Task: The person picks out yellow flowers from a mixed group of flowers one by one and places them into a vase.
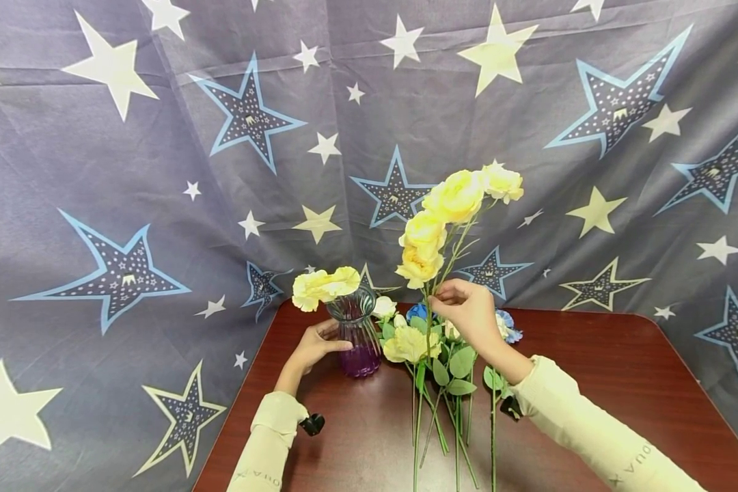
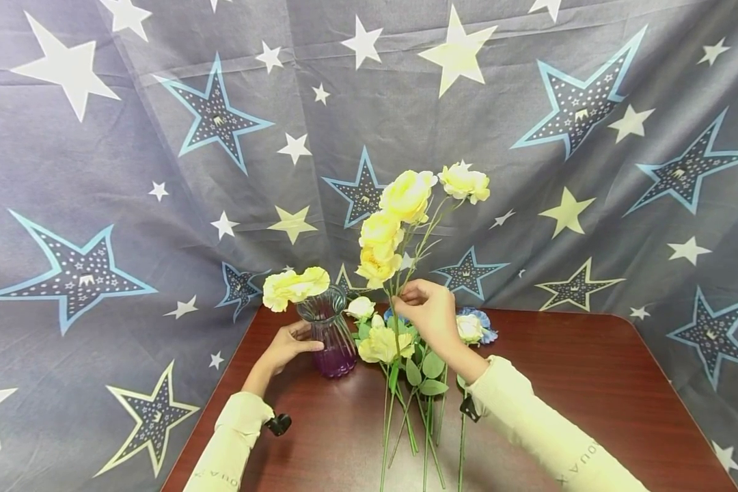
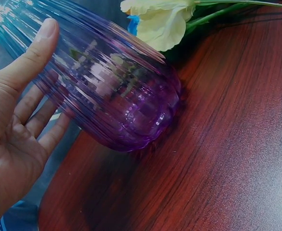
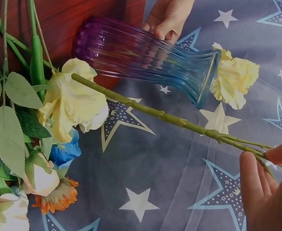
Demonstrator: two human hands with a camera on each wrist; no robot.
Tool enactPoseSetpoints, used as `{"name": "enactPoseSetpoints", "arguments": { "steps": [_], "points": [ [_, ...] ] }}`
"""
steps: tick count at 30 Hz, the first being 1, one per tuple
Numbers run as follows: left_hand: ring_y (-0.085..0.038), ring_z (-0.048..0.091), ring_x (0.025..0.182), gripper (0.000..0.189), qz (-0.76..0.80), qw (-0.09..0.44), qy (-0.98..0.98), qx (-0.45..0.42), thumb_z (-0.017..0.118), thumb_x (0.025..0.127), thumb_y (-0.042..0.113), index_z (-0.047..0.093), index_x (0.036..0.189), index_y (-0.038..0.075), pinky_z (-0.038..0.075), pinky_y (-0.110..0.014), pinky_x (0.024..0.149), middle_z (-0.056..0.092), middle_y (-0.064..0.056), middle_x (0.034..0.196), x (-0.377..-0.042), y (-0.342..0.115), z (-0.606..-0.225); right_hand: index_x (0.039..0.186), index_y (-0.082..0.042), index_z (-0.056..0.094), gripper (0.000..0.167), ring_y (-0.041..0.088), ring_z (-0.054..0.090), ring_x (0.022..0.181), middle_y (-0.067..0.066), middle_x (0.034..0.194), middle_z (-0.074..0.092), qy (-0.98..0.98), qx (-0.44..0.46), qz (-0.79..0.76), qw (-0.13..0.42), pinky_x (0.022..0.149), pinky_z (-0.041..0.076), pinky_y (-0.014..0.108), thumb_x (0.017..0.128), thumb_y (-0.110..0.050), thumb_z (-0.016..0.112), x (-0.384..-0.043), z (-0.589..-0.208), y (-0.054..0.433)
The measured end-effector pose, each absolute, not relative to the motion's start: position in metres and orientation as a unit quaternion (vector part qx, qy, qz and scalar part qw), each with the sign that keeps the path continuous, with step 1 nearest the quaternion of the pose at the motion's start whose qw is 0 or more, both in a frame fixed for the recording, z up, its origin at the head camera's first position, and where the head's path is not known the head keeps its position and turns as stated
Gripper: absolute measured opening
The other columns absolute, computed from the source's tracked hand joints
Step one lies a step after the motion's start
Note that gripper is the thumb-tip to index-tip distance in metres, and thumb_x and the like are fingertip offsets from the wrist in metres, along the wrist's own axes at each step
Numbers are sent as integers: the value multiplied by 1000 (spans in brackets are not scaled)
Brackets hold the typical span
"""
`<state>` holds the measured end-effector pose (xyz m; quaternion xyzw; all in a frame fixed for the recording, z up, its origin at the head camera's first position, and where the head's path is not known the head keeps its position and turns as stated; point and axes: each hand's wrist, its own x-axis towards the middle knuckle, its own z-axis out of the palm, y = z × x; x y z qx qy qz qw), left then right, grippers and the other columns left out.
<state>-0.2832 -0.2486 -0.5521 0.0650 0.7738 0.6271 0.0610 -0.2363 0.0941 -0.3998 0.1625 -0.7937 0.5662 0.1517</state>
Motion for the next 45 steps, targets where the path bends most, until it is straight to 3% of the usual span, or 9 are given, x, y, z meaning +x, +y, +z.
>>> {"name": "enactPoseSetpoints", "arguments": {
  "steps": [21,26,37,45],
  "points": [
    [-39,58,133,71,624,50,778,54,87,80,9,55,143,-3,49,-49,111,60,-25,141,-291,-252,-566,94,1,76,11,3,68,69,21,87,77,-774,168,588,163,61,57,18,87,-8,78,-248,-373,92],
    [-39,57,133,72,624,52,778,51,86,80,8,55,144,-1,48,-51,112,60,-24,142,-290,-251,-564,95,2,76,11,2,68,70,22,88,77,-771,168,591,169,67,57,16,88,-6,78,-249,-366,91],
    [-40,57,134,72,625,50,777,57,86,80,8,54,144,-3,48,-50,112,59,-25,142,-290,-251,-564,95,1,76,13,2,68,71,20,89,77,-773,178,583,177,69,58,17,88,-10,78,-253,-350,88],
    [-41,57,132,72,625,49,777,59,86,81,8,53,144,-5,50,-49,110,59,-27,142,-288,-251,-563,93,0,76,12,5,69,68,20,86,77,-769,179,589,173,63,57,20,88,-11,78,-255,-336,83]
  ]
}}
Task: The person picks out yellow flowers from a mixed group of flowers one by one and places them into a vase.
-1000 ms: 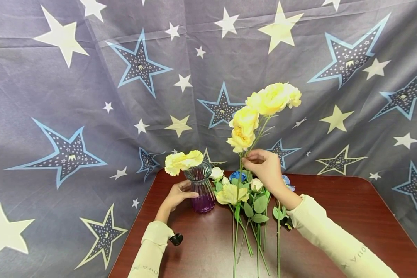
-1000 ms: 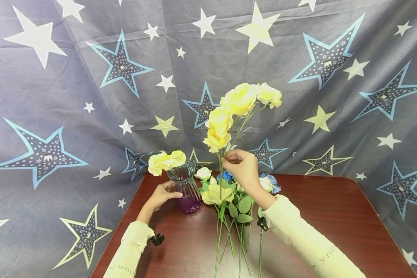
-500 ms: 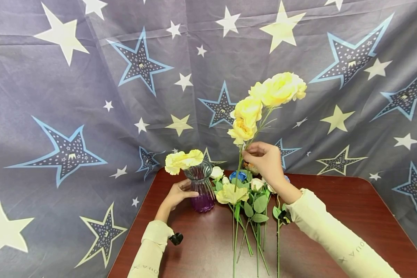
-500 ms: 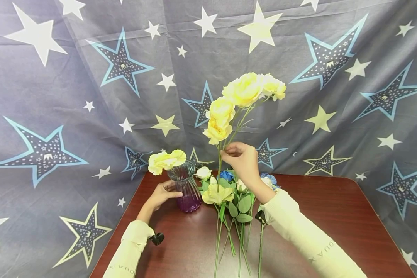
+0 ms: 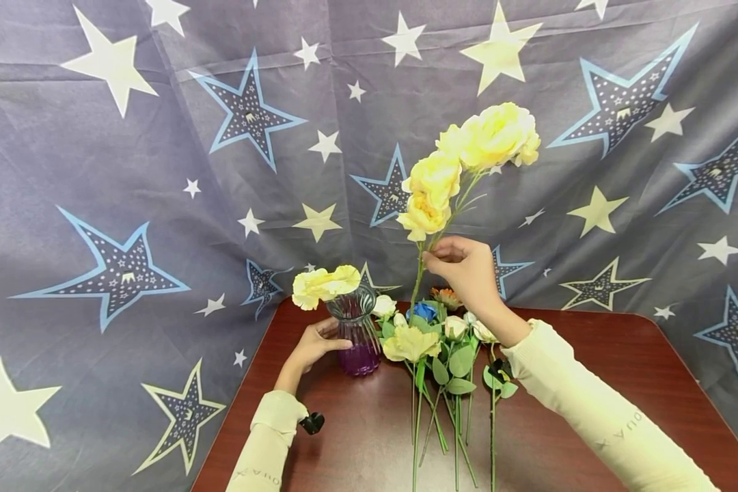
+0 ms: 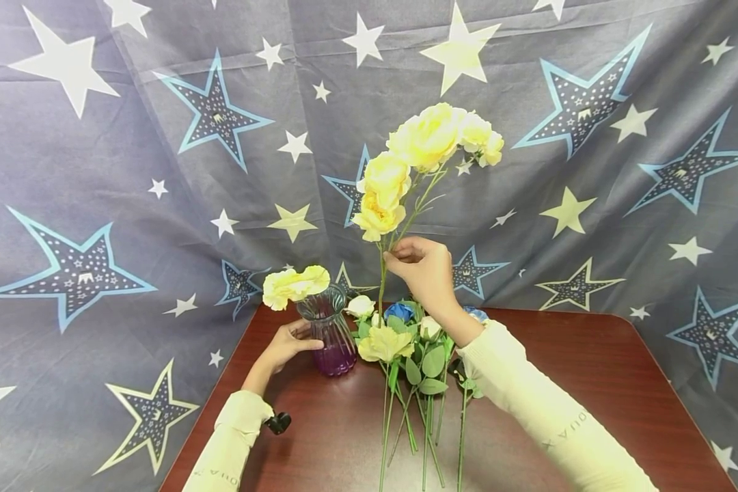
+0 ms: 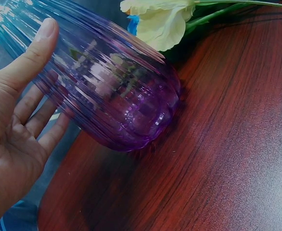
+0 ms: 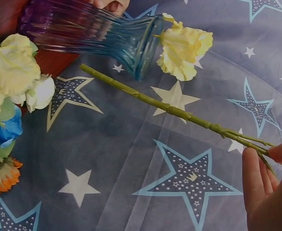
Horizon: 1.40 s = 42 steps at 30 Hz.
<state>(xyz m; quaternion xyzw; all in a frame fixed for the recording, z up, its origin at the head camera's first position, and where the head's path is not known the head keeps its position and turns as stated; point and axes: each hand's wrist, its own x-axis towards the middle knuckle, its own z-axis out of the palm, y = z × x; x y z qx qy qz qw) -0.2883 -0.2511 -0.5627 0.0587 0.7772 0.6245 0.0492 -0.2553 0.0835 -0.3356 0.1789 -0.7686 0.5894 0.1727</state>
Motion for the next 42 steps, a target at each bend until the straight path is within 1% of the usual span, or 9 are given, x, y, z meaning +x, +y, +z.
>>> {"name": "enactPoseSetpoints", "arguments": {
  "steps": [5,9,12,16,22,24,28,31,42],
  "points": [
    [-41,56,134,73,627,51,775,56,86,80,7,53,144,-4,48,-50,111,58,-26,143,-289,-251,-563,95,-2,77,14,9,70,69,17,87,78,-769,173,594,162,64,56,22,89,-15,79,-257,-327,80],
    [-40,56,134,73,625,51,778,52,87,80,10,53,144,-3,48,-49,112,58,-25,144,-291,-252,-566,94,-1,76,17,9,70,71,15,87,78,-760,178,602,168,67,57,21,89,-17,79,-259,-321,77],
    [-40,56,134,72,625,51,778,52,86,81,9,54,144,-3,48,-50,112,58,-25,143,-292,-252,-567,95,1,76,17,9,72,72,12,86,78,-743,186,619,172,69,59,21,90,-14,78,-260,-317,75],
    [-40,56,134,70,628,50,775,52,86,80,6,55,143,-3,47,-50,113,58,-26,143,-292,-251,-567,98,5,74,16,10,74,72,8,85,78,-716,189,653,158,73,63,24,89,-9,77,-261,-314,71],
    [-39,56,135,70,626,51,777,45,85,81,7,55,144,-2,47,-49,113,58,-25,143,-291,-251,-567,100,13,71,16,7,74,68,14,87,78,-684,199,685,154,73,64,30,89,2,74,-263,-312,67],
    [-39,56,135,71,626,51,777,46,86,81,7,55,144,-2,47,-49,113,58,-25,143,-291,-251,-567,100,14,70,15,8,73,67,9,84,78,-674,200,694,157,72,65,32,88,5,73,-263,-312,66],
    [-40,56,134,71,628,50,775,53,86,81,8,54,144,-3,48,-49,112,58,-26,143,-292,-251,-567,100,17,68,15,7,73,67,-7,80,76,-658,200,708,159,73,65,35,89,7,71,-264,-312,64],
    [-40,56,134,71,628,49,775,59,86,81,8,54,143,-4,48,-49,112,59,-26,142,-292,-251,-567,100,18,67,16,7,73,68,-12,81,75,-652,202,714,156,74,65,35,89,7,71,-265,-311,63],
    [-39,57,134,70,624,50,778,53,85,81,7,55,144,-3,49,-49,112,59,-25,142,-290,-252,-567,102,17,67,16,9,73,69,-10,81,75,-651,203,715,156,72,65,32,89,8,71,-266,-313,60]
  ]
}}
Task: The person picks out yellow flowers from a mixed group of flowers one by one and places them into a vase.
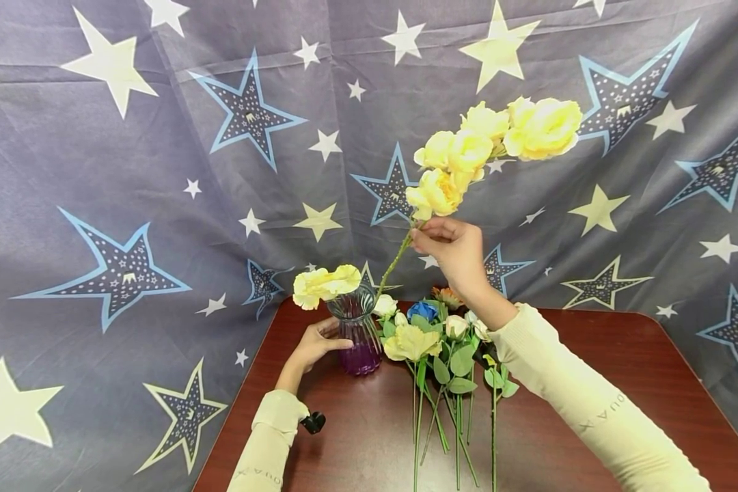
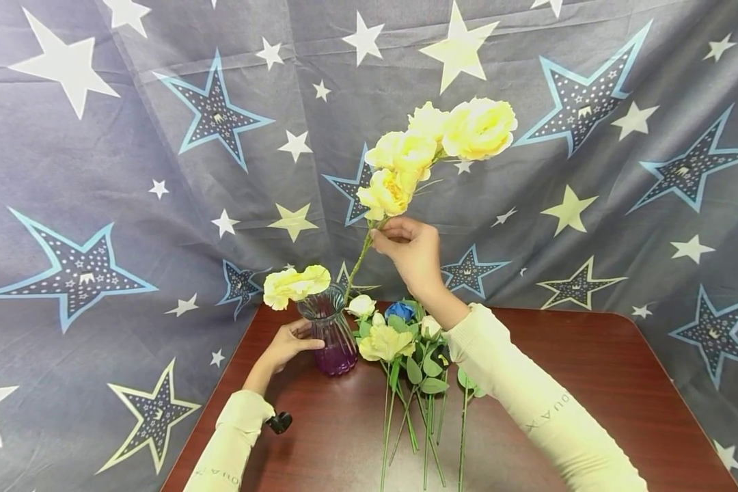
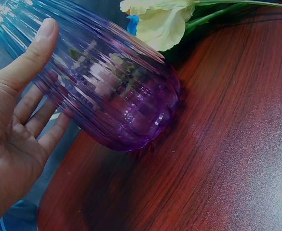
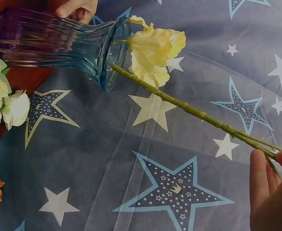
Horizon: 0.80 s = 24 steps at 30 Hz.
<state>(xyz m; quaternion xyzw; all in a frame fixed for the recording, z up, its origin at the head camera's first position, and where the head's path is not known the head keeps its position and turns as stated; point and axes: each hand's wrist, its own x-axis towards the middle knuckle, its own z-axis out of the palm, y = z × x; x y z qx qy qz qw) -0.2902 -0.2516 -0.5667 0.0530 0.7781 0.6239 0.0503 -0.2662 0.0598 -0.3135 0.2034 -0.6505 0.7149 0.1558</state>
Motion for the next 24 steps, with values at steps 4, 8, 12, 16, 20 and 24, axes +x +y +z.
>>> {"name": "enactPoseSetpoints", "arguments": {
  "steps": [4,8,12,16,20,24],
  "points": [
    [-38,58,133,68,626,51,776,51,85,81,5,56,142,-2,49,-47,111,61,-24,141,-291,-251,-567,101,16,69,15,9,73,68,3,83,77,-657,201,709,157,72,64,32,89,8,71,-265,-313,58],
    [-37,58,133,68,627,50,776,48,85,82,5,56,143,-1,49,-47,111,61,-23,141,-291,-251,-568,101,15,70,15,10,73,68,21,89,76,-663,200,704,159,72,64,31,89,7,72,-266,-314,55],
    [-39,56,134,69,630,52,774,49,84,82,3,55,144,-2,48,-48,112,60,-24,142,-292,-251,-569,101,14,70,15,10,73,69,27,93,75,-670,194,699,155,73,64,29,89,5,73,-264,-315,52],
    [-41,56,134,71,633,59,770,53,84,81,2,53,144,-5,49,-49,112,59,-26,142,-291,-251,-566,102,12,71,16,8,73,68,27,94,75,-680,185,694,146,74,64,27,90,2,73,-264,-317,50],
    [-41,57,133,69,633,64,769,60,85,80,4,55,142,-6,50,-48,110,60,-27,140,-281,-248,-550,102,13,71,17,8,72,68,28,94,75,-676,185,699,141,74,64,28,89,2,73,-265,-320,47],
    [-41,57,132,69,633,57,770,61,84,82,4,54,143,-5,50,-48,110,60,-27,140,-281,-249,-551,101,14,70,17,7,72,68,30,95,74,-673,188,702,137,73,64,28,89,4,73,-266,-321,45]
  ]
}}
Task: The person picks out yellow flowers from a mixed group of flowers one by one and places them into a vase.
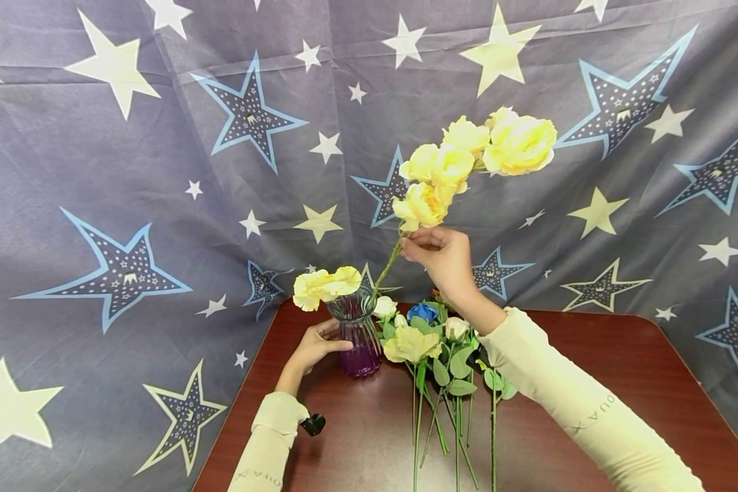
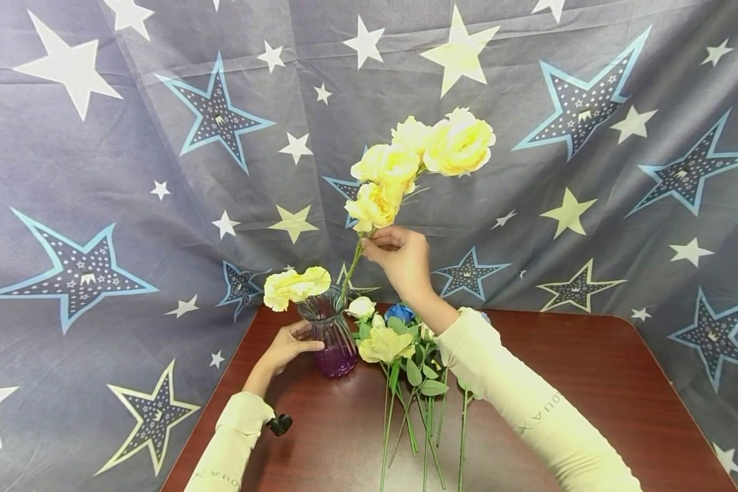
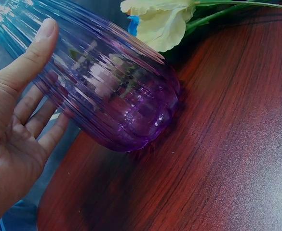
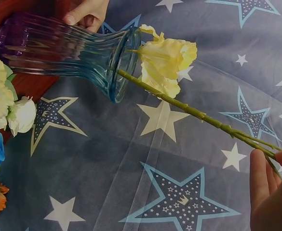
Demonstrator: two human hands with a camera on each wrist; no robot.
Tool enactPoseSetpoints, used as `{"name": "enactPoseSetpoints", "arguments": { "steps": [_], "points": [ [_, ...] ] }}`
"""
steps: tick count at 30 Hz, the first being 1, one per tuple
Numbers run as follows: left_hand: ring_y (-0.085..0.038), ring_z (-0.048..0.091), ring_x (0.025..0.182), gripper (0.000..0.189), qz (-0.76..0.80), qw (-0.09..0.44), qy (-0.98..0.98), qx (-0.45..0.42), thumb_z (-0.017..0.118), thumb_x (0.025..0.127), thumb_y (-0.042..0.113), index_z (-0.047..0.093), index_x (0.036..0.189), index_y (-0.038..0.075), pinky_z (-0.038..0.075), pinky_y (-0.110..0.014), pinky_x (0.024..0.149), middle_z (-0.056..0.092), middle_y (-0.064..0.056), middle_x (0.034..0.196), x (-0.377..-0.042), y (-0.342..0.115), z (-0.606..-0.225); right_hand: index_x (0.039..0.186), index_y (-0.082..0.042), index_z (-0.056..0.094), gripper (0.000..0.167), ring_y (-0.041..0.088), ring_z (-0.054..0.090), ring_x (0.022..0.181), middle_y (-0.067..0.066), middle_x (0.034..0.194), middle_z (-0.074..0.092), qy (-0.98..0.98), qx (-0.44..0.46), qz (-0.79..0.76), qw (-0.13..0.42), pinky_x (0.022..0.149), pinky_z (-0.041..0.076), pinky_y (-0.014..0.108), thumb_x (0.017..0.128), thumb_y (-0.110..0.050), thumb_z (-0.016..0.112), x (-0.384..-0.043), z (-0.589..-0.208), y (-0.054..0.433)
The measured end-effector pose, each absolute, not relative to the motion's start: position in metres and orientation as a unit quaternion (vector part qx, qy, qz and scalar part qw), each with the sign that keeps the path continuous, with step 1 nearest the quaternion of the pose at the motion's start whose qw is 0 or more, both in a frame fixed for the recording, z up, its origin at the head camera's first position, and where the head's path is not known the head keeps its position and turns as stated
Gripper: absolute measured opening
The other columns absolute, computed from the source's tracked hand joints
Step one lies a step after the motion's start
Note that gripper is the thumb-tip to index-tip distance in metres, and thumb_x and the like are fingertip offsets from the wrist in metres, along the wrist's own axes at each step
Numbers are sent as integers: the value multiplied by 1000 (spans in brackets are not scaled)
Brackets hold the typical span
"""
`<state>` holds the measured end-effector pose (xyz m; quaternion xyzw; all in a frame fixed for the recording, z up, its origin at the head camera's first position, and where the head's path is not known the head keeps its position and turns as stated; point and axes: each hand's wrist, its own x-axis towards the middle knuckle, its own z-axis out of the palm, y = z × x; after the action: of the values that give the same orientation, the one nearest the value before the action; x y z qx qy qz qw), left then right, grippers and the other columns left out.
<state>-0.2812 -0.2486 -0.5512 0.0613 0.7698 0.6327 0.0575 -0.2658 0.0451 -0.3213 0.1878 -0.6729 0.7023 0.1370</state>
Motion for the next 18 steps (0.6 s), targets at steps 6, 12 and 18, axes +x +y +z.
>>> {"name": "enactPoseSetpoints", "arguments": {
  "steps": [6,12,18],
  "points": [
    [-38,59,131,67,632,47,772,53,84,82,4,56,142,-3,51,-46,109,61,-24,140,-290,-251,-568,100,13,71,15,6,72,67,31,94,73,-680,193,693,140,73,64,29,89,4,73,-266,-323,44],
    [-38,59,132,68,631,48,772,48,85,80,5,57,141,-2,50,-46,110,62,-24,139,-289,-250,-567,102,13,72,16,5,72,67,26,93,75,-687,192,687,136,73,64,27,89,2,73,-266,-324,42],
    [-38,57,133,70,629,49,774,48,86,80,6,56,143,-3,49,-47,111,60,-25,141,-290,-251,-567,102,13,72,17,5,71,68,29,94,74,-690,195,684,131,72,64,28,90,2,73,-268,-326,41]
  ]
}}
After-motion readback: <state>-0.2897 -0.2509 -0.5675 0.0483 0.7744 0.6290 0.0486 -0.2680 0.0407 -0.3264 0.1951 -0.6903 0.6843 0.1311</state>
